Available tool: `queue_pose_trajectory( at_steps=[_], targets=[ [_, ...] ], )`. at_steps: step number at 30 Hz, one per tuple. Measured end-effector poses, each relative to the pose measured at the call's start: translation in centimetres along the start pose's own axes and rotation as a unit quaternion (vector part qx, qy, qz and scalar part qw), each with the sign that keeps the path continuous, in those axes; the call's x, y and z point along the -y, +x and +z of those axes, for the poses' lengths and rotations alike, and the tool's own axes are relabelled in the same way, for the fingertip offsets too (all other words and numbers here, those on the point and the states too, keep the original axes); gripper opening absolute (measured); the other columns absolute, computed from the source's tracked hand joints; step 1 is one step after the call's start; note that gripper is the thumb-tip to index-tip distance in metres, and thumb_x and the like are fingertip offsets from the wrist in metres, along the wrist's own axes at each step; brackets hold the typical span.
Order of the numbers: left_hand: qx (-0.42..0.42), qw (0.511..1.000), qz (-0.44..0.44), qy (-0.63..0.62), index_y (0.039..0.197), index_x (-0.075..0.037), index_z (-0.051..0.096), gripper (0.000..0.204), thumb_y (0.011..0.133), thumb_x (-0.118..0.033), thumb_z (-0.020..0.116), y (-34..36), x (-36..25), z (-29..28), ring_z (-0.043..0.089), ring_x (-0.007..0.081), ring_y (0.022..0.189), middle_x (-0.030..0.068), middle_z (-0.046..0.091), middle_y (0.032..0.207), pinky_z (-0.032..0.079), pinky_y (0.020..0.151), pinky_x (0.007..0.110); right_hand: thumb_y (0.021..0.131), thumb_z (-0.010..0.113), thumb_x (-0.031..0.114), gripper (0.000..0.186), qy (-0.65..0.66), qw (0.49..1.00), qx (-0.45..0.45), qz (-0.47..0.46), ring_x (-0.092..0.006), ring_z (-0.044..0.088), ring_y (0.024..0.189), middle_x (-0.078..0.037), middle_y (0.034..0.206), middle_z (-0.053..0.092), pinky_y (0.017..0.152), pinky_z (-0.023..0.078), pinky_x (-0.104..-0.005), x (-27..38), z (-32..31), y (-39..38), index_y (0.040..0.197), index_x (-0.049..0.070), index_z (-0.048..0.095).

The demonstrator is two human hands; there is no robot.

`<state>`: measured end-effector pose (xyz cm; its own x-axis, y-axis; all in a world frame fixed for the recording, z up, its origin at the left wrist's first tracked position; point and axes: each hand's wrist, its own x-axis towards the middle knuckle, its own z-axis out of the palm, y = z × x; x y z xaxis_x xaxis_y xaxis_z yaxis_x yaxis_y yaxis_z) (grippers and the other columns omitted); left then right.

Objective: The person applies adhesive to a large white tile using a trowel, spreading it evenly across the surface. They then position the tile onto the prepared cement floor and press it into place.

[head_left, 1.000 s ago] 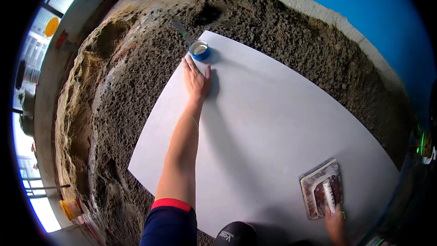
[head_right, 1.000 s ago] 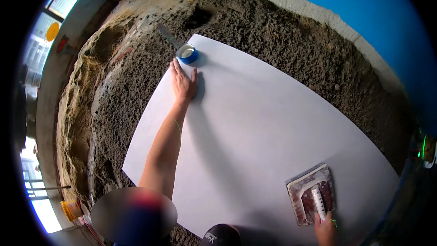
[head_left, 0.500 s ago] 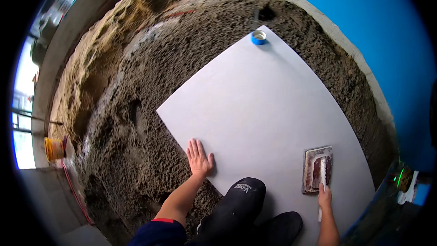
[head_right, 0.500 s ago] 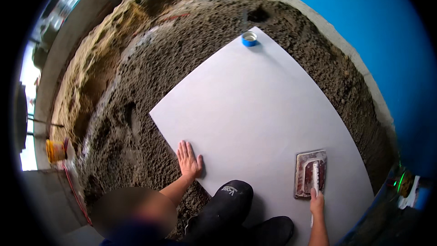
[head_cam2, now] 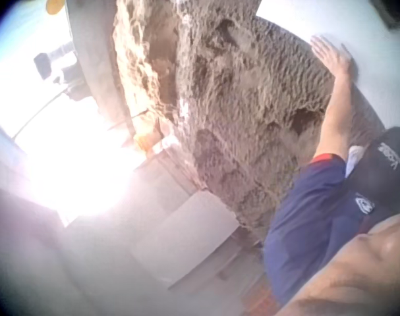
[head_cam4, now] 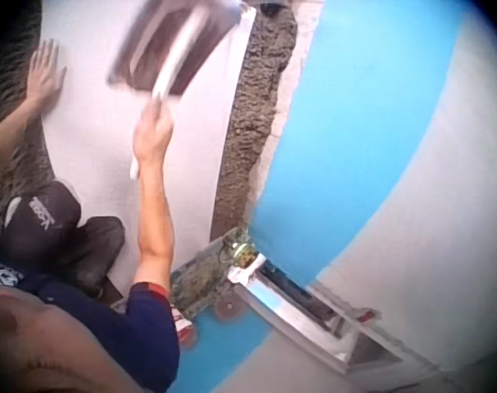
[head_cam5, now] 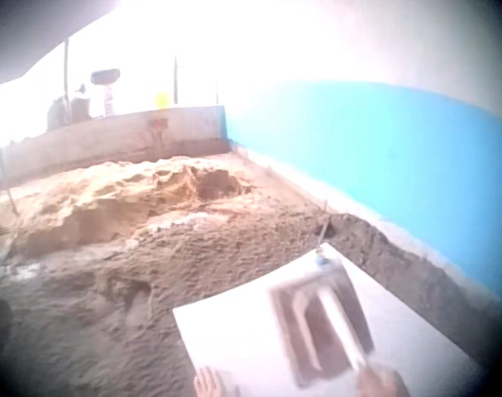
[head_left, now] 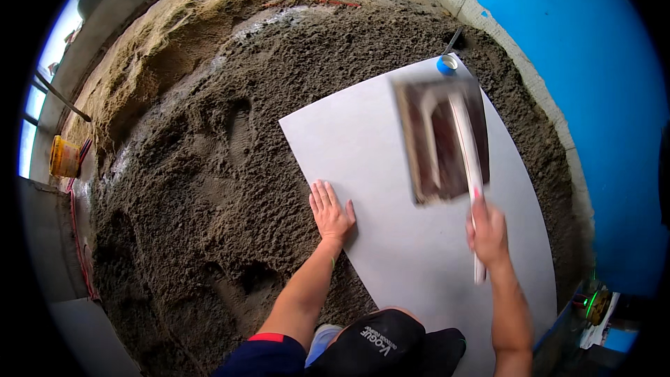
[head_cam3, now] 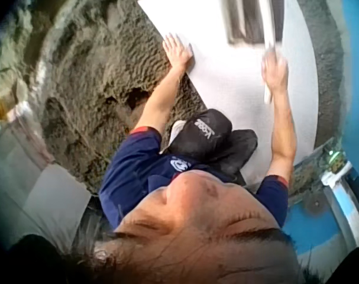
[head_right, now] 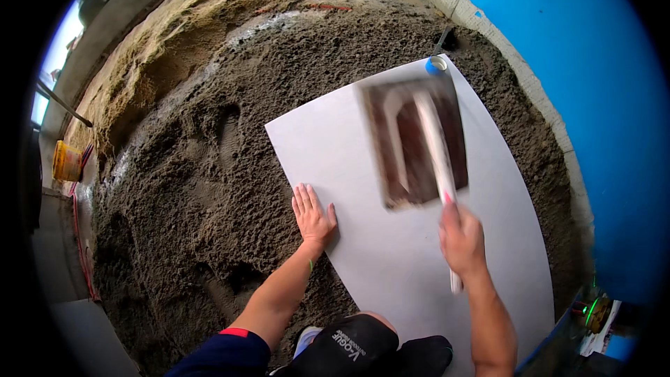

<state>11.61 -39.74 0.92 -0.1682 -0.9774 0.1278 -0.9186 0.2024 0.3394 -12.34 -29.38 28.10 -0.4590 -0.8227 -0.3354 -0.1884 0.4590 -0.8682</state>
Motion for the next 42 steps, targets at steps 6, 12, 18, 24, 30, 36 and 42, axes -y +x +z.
queue_pose_trajectory(
  at_steps=[6,12,18,24,30,36,42],
  targets=[
    [-0.059,0.992,-0.112,0.009,0.142,0.013,0.026,0.071,0.091,-0.03,0.049,-0.4,-0.1,0.7,0.014,0.0419,0.144,0.0304,0.02,0.152,0.009,0.118,0.048,0.097,0.052,0.028,0.032,-0.041,0.908,-0.032,-0.416,-0.0252,0.05,0.045,-0.012,0.055,0.05,0.045,0.039,-0.0346,11.3,8.9,2.0,0.082,0.0,0.052],
    [-0.028,0.994,-0.096,-0.046,0.141,0.013,0.026,0.064,0.092,-0.023,0.047,-0.2,-2.6,0.7,0.016,0.0423,0.143,0.0313,0.023,0.149,0.01,0.117,0.049,0.095,0.041,0.057,0.065,-0.276,0.959,0.033,0.06,-0.0363,0.061,0.058,-0.02,0.058,0.054,0.056,0.048,-0.0423,-14.1,7.5,6.1,0.08,-0.004,0.059],
    [-0.018,0.994,-0.106,-0.031,0.14,0.013,0.03,0.061,0.092,-0.021,0.045,-0.6,0.1,0.7,0.015,0.042,0.143,0.0313,0.021,0.15,0.009,0.118,0.048,0.095,0.042,0.058,0.066,-0.226,0.965,0.06,0.117,-0.0219,0.061,0.06,-0.011,0.056,0.054,0.059,0.047,-0.0403,-1.5,7.2,6.3,0.065,0.0,0.053],
    [-0.033,0.993,-0.108,-0.04,0.14,0.013,0.029,0.061,0.091,-0.019,0.045,-0.4,0.4,0.7,0.016,0.0405,0.144,0.0297,0.023,0.151,0.009,0.118,0.048,0.099,0.045,0.045,0.053,-0.055,0.962,0.027,-0.265,-0.0144,0.036,0.054,-0.006,0.056,0.041,0.049,0.034,-0.0329,11.3,13.1,6.0,0.071,0.0,0.047],
    [-0.03,0.992,-0.102,-0.074,0.139,0.014,0.03,0.06,0.09,-0.016,0.044,0.1,-2.0,0.4,0.018,0.0404,0.143,0.0295,0.025,0.15,0.011,0.117,0.049,0.096,0.037,0.057,0.067,-0.359,0.93,0.062,-0.042,-0.0382,0.061,0.064,-0.023,0.071,0.062,0.059,0.05,-0.0406,-8.7,13.2,12.9,0.087,-0.005,0.062],
    [-0.032,0.993,-0.111,-0.035,0.138,0.013,0.033,0.058,0.09,-0.016,0.043,-0.3,-0.1,0.5,0.02,0.0395,0.143,0.0284,0.027,0.15,0.012,0.117,0.049,0.094,0.041,0.06,0.067,-0.241,0.962,0.099,0.082,-0.0235,0.055,0.047,-0.01,0.059,0.056,0.044,0.045,-0.0397,1.1,12.0,11.0,0.081,-0.002,0.061],
    [-0.046,0.993,-0.107,-0.02,0.138,0.013,0.034,0.056,0.09,-0.016,0.043,-0.7,0.5,0.7,0.02,0.0387,0.143,0.0279,0.028,0.149,0.012,0.117,0.047,0.099,0.047,0.04,0.049,-0.079,0.957,0.036,-0.276,-0.0193,0.033,0.054,-0.013,0.055,0.04,0.049,0.036,-0.0369,9.4,14.0,6.1,0.074,-0.002,0.049]
  ],
)
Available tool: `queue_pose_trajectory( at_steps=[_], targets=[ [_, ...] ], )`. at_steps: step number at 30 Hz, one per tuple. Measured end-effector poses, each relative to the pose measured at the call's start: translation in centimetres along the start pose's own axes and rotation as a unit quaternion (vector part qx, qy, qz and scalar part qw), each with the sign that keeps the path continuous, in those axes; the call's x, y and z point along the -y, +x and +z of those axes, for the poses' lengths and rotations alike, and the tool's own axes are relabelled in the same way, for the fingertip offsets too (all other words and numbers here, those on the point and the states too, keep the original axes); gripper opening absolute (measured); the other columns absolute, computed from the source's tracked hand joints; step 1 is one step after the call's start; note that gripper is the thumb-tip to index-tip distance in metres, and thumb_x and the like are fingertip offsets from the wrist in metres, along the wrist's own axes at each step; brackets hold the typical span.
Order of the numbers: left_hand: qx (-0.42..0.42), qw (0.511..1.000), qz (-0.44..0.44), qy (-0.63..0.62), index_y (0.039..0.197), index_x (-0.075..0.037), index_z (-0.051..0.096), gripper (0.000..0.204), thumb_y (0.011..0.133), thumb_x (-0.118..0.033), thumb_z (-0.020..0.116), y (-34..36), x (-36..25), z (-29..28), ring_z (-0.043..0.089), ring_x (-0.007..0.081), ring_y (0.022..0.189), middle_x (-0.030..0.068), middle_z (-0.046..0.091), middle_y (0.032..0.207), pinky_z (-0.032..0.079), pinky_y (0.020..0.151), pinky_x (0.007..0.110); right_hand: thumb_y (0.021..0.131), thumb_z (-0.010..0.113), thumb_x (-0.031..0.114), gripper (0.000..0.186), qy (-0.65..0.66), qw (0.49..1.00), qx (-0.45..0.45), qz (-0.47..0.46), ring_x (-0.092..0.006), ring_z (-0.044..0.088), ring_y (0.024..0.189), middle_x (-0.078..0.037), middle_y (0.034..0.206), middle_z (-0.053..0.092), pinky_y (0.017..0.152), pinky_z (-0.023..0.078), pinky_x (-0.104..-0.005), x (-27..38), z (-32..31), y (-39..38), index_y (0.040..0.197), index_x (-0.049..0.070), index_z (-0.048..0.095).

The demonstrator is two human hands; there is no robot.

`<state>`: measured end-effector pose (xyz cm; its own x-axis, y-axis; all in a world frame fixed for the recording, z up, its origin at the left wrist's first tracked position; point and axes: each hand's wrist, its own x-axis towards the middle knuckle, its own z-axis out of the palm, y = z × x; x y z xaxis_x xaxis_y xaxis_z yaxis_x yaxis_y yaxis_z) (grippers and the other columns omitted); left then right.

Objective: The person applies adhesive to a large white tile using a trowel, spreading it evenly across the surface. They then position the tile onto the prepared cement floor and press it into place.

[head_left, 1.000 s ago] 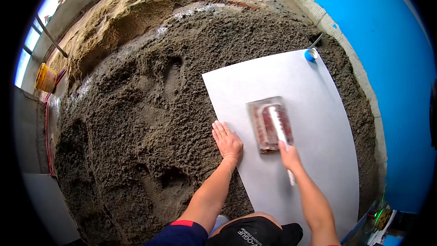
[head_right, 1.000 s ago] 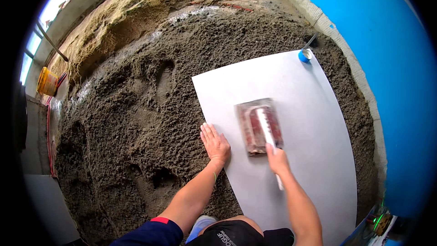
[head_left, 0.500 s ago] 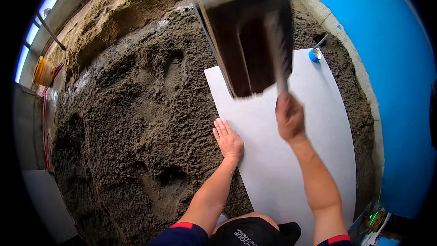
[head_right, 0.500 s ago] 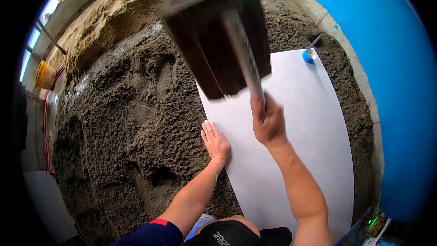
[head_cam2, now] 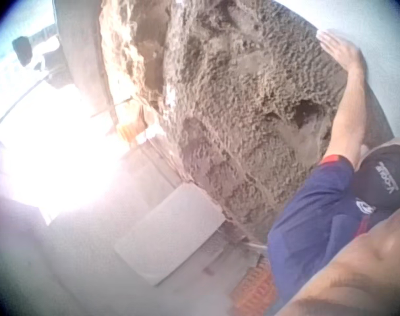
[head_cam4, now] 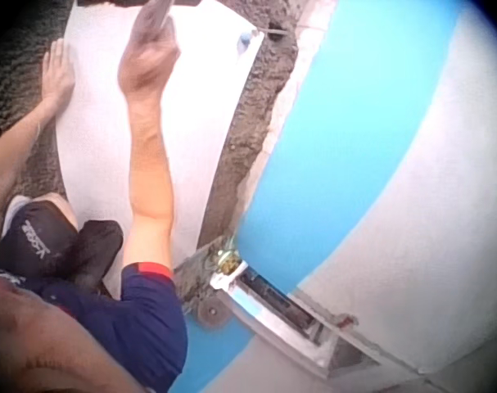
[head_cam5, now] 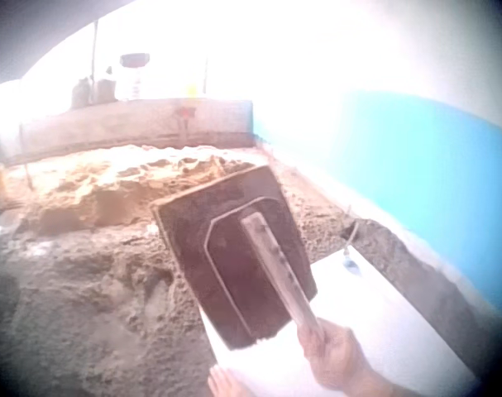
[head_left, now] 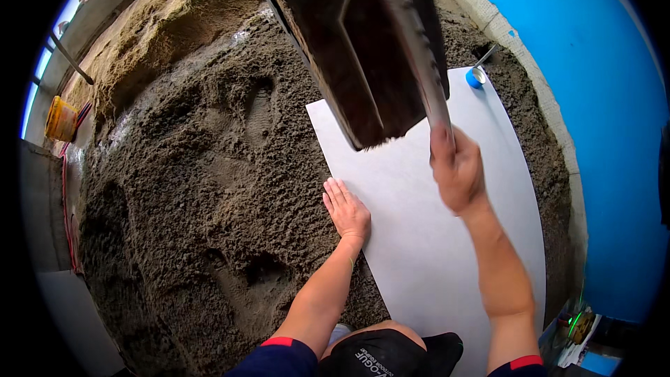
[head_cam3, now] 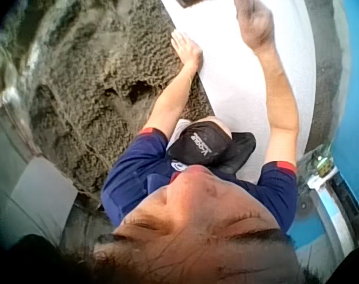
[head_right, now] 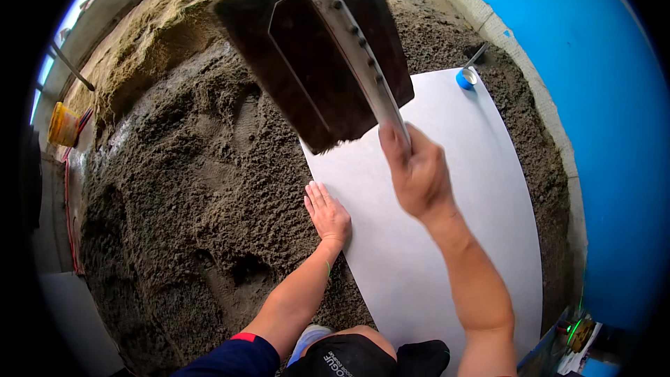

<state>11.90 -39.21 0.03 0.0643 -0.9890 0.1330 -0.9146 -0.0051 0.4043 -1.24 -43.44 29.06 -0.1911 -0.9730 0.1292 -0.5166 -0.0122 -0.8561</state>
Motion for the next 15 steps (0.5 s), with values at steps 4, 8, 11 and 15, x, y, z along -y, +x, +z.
queue_pose_trajectory(
  at_steps=[4,8,11,15],
  targets=[
    [-0.002,1.0,0.003,-0.016,0.139,0.013,0.031,0.059,0.089,-0.015,0.046,0.1,-0.2,-0.3,0.02,0.04,0.143,0.0284,0.027,0.15,0.013,0.116,0.049,0.096,0.05,0.043,0.051,-0.149,0.985,0.001,0.086,-0.0384,0.042,0.051,-0.022,0.059,0.048,0.051,0.041,-0.0416,-12.4,1.0,-8.4,0.075,-0.003,0.051],
    [0.002,1.0,0.016,-0.026,0.14,0.012,0.032,0.059,0.088,-0.014,0.043,0.4,-1.2,-0.8,0.018,0.0397,0.143,0.0278,0.026,0.15,0.011,0.117,0.048,0.095,0.044,0.057,0.06,-0.145,0.918,0.047,0.366,-0.0241,0.052,0.049,-0.009,0.057,0.049,0.044,0.041,-0.0371,-18.5,-3.7,-10.2,0.077,0.001,0.058],
    [0.074,0.997,0.013,0.003,0.14,0.01,0.032,0.059,0.087,-0.015,0.042,-0.9,-1.4,-0.1,0.018,0.0398,0.143,0.0274,0.026,0.151,0.01,0.118,0.048,0.095,0.041,0.059,0.06,-0.003,0.876,-0.006,0.483,-0.0173,0.044,0.041,-0.003,0.056,0.047,0.04,0.037,-0.0356,-14.8,-6.9,-12.1,0.082,0.004,0.059],
    [0.029,0.998,0.003,0.056,0.147,0.006,0.021,0.068,0.086,-0.016,0.042,0.7,1.5,0.6,0.013,0.0364,0.146,0.0261,0.018,0.154,0.009,0.119,0.045,0.097,0.043,0.055,0.06,-0.061,0.97,-0.005,0.234,-0.0162,0.05,0.056,-0.007,0.058,0.054,0.054,0.043,-0.0357,-3.1,-8.3,-8.7,0.084,0.0,0.062]
  ],
)
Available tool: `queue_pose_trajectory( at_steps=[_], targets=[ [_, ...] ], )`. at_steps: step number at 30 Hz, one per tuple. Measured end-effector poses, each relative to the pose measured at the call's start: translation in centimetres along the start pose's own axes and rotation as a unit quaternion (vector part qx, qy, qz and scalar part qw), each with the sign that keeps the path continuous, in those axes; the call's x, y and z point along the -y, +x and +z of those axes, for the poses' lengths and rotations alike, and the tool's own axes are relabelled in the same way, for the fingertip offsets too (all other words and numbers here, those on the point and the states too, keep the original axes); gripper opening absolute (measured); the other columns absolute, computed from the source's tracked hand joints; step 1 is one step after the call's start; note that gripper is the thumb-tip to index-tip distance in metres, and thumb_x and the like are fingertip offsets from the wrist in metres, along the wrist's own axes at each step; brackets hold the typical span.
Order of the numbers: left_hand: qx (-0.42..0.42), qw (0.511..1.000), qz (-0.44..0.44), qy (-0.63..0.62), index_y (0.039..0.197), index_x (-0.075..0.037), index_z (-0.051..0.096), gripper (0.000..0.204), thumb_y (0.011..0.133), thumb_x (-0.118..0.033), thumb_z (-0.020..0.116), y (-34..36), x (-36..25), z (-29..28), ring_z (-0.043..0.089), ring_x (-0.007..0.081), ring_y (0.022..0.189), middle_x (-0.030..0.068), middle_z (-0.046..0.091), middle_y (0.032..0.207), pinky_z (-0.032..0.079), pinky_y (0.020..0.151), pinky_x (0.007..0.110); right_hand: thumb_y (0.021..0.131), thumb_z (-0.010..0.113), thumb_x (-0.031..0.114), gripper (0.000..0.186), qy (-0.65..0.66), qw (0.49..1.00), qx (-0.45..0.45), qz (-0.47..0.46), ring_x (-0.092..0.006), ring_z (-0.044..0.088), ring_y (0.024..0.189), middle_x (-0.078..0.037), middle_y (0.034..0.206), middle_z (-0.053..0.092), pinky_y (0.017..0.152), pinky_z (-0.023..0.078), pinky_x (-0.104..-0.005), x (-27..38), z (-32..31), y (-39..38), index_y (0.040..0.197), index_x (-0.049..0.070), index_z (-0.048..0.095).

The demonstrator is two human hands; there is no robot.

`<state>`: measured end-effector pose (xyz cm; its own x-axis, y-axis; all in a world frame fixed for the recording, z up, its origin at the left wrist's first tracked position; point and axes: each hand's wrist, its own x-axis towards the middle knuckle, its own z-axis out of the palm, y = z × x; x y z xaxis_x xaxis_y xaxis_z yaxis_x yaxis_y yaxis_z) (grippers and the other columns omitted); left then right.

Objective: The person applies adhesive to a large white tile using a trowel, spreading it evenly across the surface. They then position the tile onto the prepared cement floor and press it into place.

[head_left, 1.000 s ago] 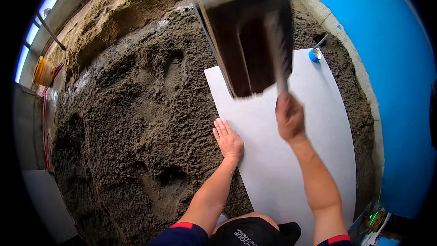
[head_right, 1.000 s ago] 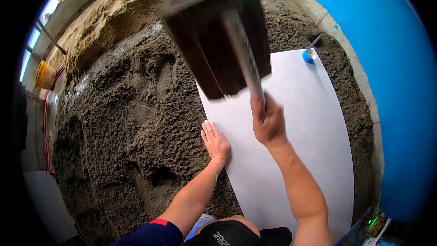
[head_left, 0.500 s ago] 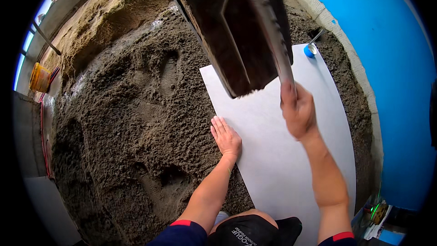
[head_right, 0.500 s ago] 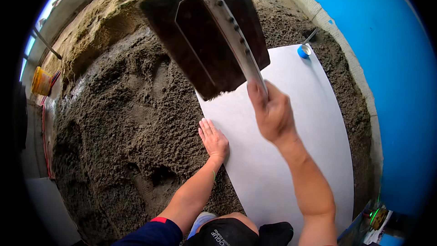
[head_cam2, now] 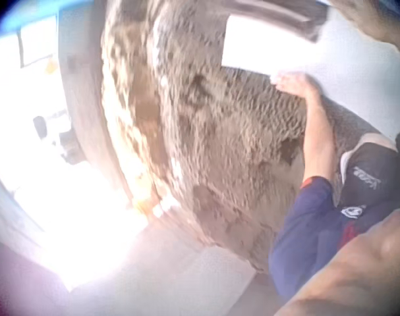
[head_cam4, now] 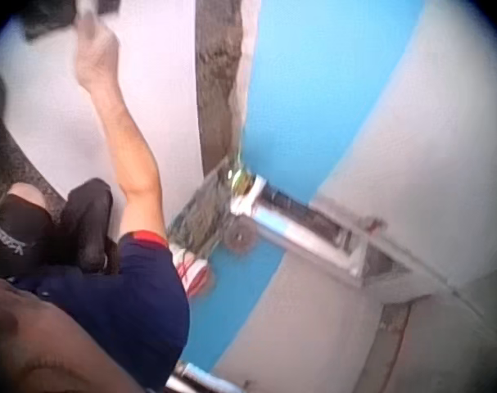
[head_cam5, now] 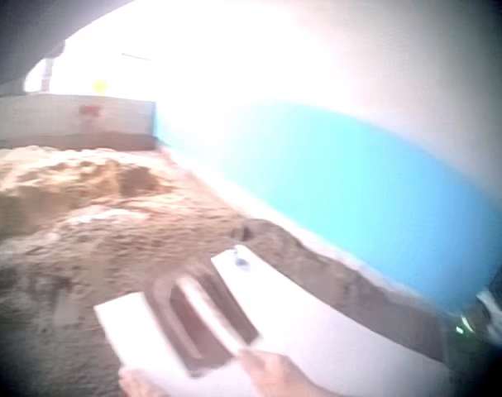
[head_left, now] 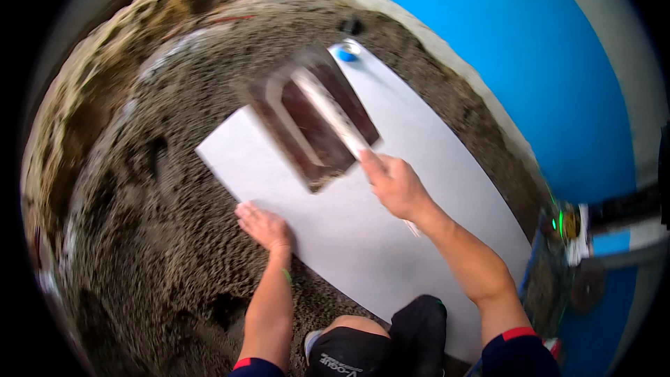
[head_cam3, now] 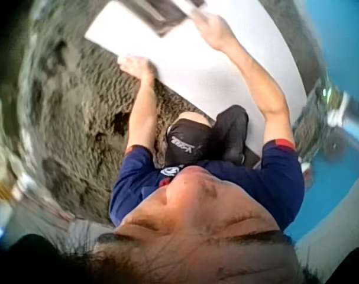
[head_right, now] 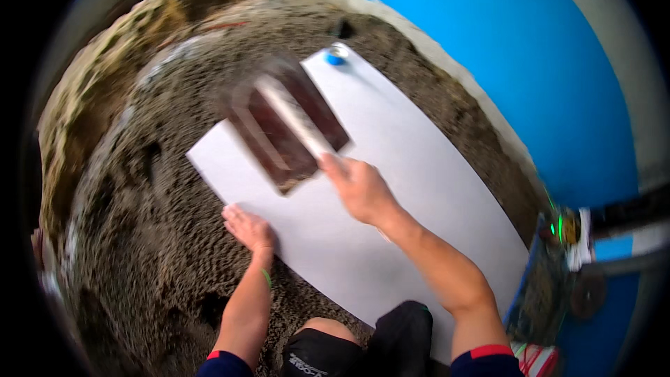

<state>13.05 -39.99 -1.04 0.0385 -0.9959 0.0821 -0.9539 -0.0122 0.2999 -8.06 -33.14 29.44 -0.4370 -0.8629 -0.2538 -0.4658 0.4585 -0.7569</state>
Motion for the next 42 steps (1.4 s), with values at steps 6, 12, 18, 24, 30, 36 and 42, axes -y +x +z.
queue_pose_trajectory(
  at_steps=[6,12,18,24,30,36,42],
  targets=[
    [0.031,0.995,0.002,0.099,0.149,0.003,0.015,0.065,0.091,-0.017,0.037,0.5,-1.9,-0.1,0.013,0.0341,0.146,0.0218,0.014,0.156,0.008,0.119,0.044,0.095,0.05,0.046,0.05,-0.086,0.995,-0.016,0.038,-0.0409,0.065,0.08,-0.026,0.087,0.064,0.062,0.05,-0.0458,-11.5,1.5,-8.3,0.097,-0.002,0.06],
    [0.024,0.991,0.042,0.123,0.148,0.002,0.02,0.059,0.095,-0.019,0.033,-0.8,-1.8,0.7,0.013,0.0363,0.145,0.0222,0.019,0.155,0.013,0.118,0.047,0.097,0.037,0.053,0.067,0.019,0.932,0.045,0.359,-0.038,0.064,0.099,-0.027,0.107,0.065,0.089,0.047,-0.0463,-16.8,-3.2,-9.8,0.134,-0.002,0.045],
    [-0.023,0.985,0.016,0.173,0.149,-0.001,0.02,0.069,0.095,-0.039,0.038,2.6,0.8,2.0,0.02,0.0339,0.144,0.0202,0.022,0.155,0.02,0.115,0.046,0.096,0.049,0.046,0.052,-0.016,0.988,-0.148,-0.032,-0.0311,0.055,0.049,-0.016,0.056,0.056,0.053,0.044,-0.0422,-8.5,-7.6,-13.8,0.075,-0.002,0.057],
    [-0.022,0.978,0.014,0.209,0.149,-0.001,0.024,0.068,0.1,-0.049,0.024,1.3,-0.2,3.4,0.021,0.0307,0.144,0.0162,0.025,0.155,0.02,0.115,0.048,0.093,0.043,0.061,0.068,-0.063,0.973,-0.129,0.181,-0.0386,0.06,0.054,-0.021,0.057,0.058,0.056,0.049,-0.0416,-27.2,-0.9,-24.8,0.071,-0.001,0.058],
    [-0.053,0.96,0.04,0.272,0.147,-0.001,0.028,0.072,0.098,-0.054,0.027,4.1,1.7,4.0,0.026,0.0306,0.142,0.0194,0.031,0.151,0.021,0.113,0.049,0.087,0.034,0.076,0.094,-0.018,0.936,0.005,0.352,-0.035,0.065,0.063,-0.024,0.072,0.064,0.061,0.054,-0.0437,-31.7,-1.8,-21.9,0.077,-0.013,0.063],
    [0.013,0.956,0.094,0.277,0.148,-0.002,0.027,0.071,0.099,-0.053,0.026,-2.0,-2.6,-0.7,0.021,0.0354,0.144,0.0207,0.027,0.153,0.019,0.114,0.051,0.089,0.035,0.072,0.09,0.02,0.94,0.023,0.341,-0.0361,0.065,0.067,-0.025,0.074,0.064,0.064,0.054,-0.0443,-33.2,-1.9,-23.0,0.083,-0.013,0.064],
    [0.115,0.931,0.263,0.225,0.149,-0.002,0.024,0.067,0.1,-0.047,0.028,-16.3,-6.6,-3.2,0.017,0.0364,0.145,0.0208,0.02,0.156,0.018,0.114,0.053,0.094,0.035,0.063,0.081,-0.047,0.951,-0.126,0.28,-0.0411,0.066,0.083,-0.029,0.083,0.066,0.076,0.052,-0.0465,-29.5,-2.9,-21.9,0.094,-0.012,0.065]
  ],
)
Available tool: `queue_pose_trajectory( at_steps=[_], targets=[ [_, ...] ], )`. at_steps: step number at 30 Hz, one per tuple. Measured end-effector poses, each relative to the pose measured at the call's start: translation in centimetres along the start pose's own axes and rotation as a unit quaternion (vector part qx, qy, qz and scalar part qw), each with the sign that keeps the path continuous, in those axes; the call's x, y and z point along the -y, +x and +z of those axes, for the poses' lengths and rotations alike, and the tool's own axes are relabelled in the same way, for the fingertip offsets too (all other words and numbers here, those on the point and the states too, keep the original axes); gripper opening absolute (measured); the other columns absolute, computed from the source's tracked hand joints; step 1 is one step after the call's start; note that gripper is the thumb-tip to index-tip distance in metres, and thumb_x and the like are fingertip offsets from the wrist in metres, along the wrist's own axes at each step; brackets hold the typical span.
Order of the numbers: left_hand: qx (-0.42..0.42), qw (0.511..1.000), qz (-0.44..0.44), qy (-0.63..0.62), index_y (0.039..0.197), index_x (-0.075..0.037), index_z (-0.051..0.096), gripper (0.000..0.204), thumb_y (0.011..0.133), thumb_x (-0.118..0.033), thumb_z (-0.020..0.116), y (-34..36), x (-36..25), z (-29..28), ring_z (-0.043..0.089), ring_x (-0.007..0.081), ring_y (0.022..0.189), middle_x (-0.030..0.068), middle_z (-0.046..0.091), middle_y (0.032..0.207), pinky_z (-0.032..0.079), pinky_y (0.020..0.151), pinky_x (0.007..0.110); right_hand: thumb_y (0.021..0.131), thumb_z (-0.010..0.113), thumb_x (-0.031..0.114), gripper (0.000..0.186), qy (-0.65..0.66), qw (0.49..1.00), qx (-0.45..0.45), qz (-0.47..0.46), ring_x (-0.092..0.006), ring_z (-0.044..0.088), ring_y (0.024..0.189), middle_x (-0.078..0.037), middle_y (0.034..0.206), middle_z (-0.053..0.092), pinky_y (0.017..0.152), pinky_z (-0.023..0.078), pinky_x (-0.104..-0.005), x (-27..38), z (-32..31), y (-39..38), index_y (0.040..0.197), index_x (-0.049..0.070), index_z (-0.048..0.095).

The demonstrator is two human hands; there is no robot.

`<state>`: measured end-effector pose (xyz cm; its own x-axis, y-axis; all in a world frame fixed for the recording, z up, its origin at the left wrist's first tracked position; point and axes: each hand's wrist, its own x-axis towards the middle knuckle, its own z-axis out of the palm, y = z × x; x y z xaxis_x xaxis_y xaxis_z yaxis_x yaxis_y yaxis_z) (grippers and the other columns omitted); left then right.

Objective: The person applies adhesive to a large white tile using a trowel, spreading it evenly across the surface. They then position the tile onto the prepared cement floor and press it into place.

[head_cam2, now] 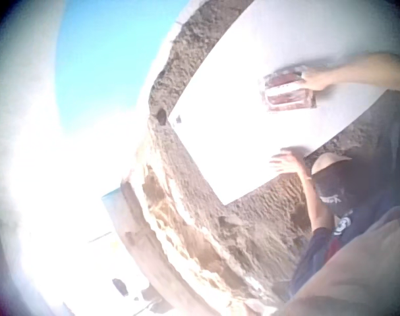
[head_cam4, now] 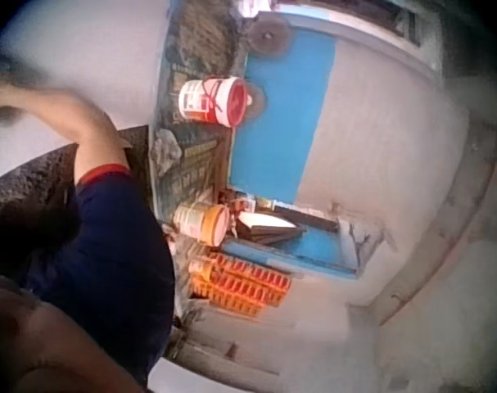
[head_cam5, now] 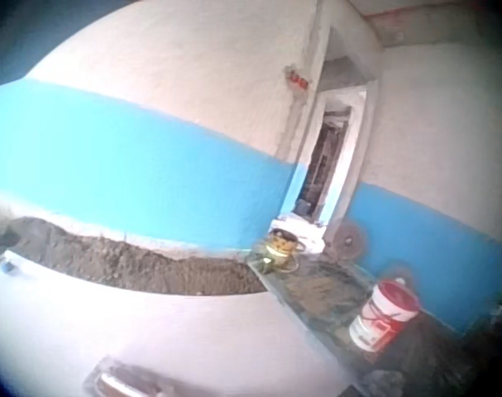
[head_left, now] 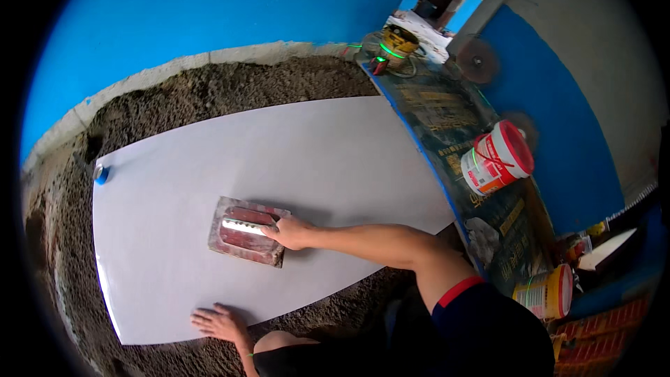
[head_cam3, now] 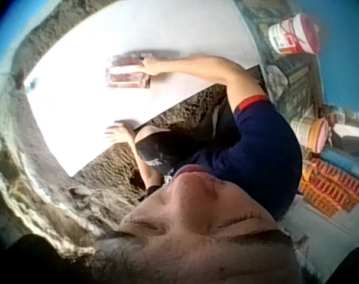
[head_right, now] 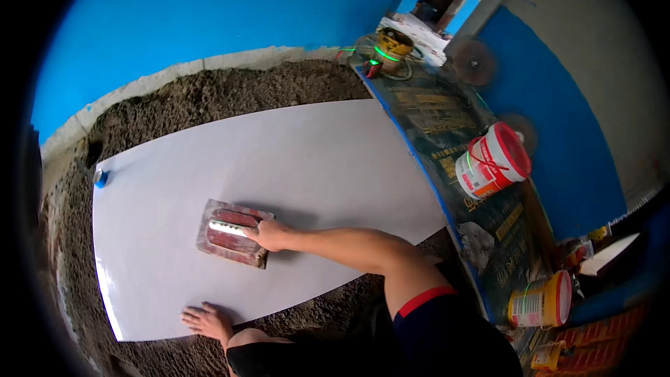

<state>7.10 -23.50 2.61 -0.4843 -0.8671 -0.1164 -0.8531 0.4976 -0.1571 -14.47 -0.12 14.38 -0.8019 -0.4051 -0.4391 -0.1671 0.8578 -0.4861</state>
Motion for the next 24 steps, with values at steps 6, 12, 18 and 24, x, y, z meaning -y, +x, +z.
queue_pose_trajectory(
  at_steps=[6,12,18,24],
  targets=[
    [-0.067,0.996,-0.032,-0.045,0.15,-0.006,0.024,0.067,0.098,-0.046,0.037,1.5,4.9,5.0,0.022,0.0326,0.143,0.0152,0.024,0.156,0.017,0.112,0.049,0.095,0.05,0.046,0.05,0.131,0.969,0.052,-0.204,-0.0349,0.067,0.071,-0.023,0.073,0.066,0.063,0.05,-0.0437,15.8,-7.4,-5.8,0.088,-0.001,0.067],
    [-0.112,0.972,-0.037,-0.202,0.141,-0.002,0.041,0.06,0.095,-0.04,0.036,2.4,0.6,3.0,0.008,0.0278,0.147,0.0154,0.02,0.157,0.002,0.119,0.048,0.092,0.056,0.036,0.038,-0.038,0.982,-0.052,-0.178,-0.0425,0.062,0.066,-0.025,0.066,0.059,0.06,0.048,-0.0475,-0.1,-0.5,-4.8,0.088,-0.002,0.058],
    [-0.064,0.964,-0.049,-0.254,0.146,-0.001,0.03,0.059,0.097,-0.033,0.034,-1.1,1.2,1.2,0.011,0.0307,0.147,0.0187,0.02,0.156,0.006,0.118,0.048,0.095,0.048,0.048,0.052,-0.033,0.991,0.106,-0.078,-0.0393,0.06,0.065,-0.022,0.066,0.059,0.065,0.046,-0.0464,-0.8,-1.5,-1.9,0.088,-0.001,0.062],
    [-0.092,0.943,-0.175,-0.267,0.146,0.007,0.023,0.071,0.091,-0.032,0.045,-0.5,1.6,1.3,0.009,0.0331,0.147,0.0227,0.016,0.156,0.004,0.118,0.044,0.097,0.052,0.036,0.041,0.157,0.908,0.039,-0.386,-0.0314,0.05,0.048,-0.015,0.056,0.052,0.049,0.042,-0.0375,22.0,-6.5,-4.3,0.077,0.0,0.049]
  ],
)
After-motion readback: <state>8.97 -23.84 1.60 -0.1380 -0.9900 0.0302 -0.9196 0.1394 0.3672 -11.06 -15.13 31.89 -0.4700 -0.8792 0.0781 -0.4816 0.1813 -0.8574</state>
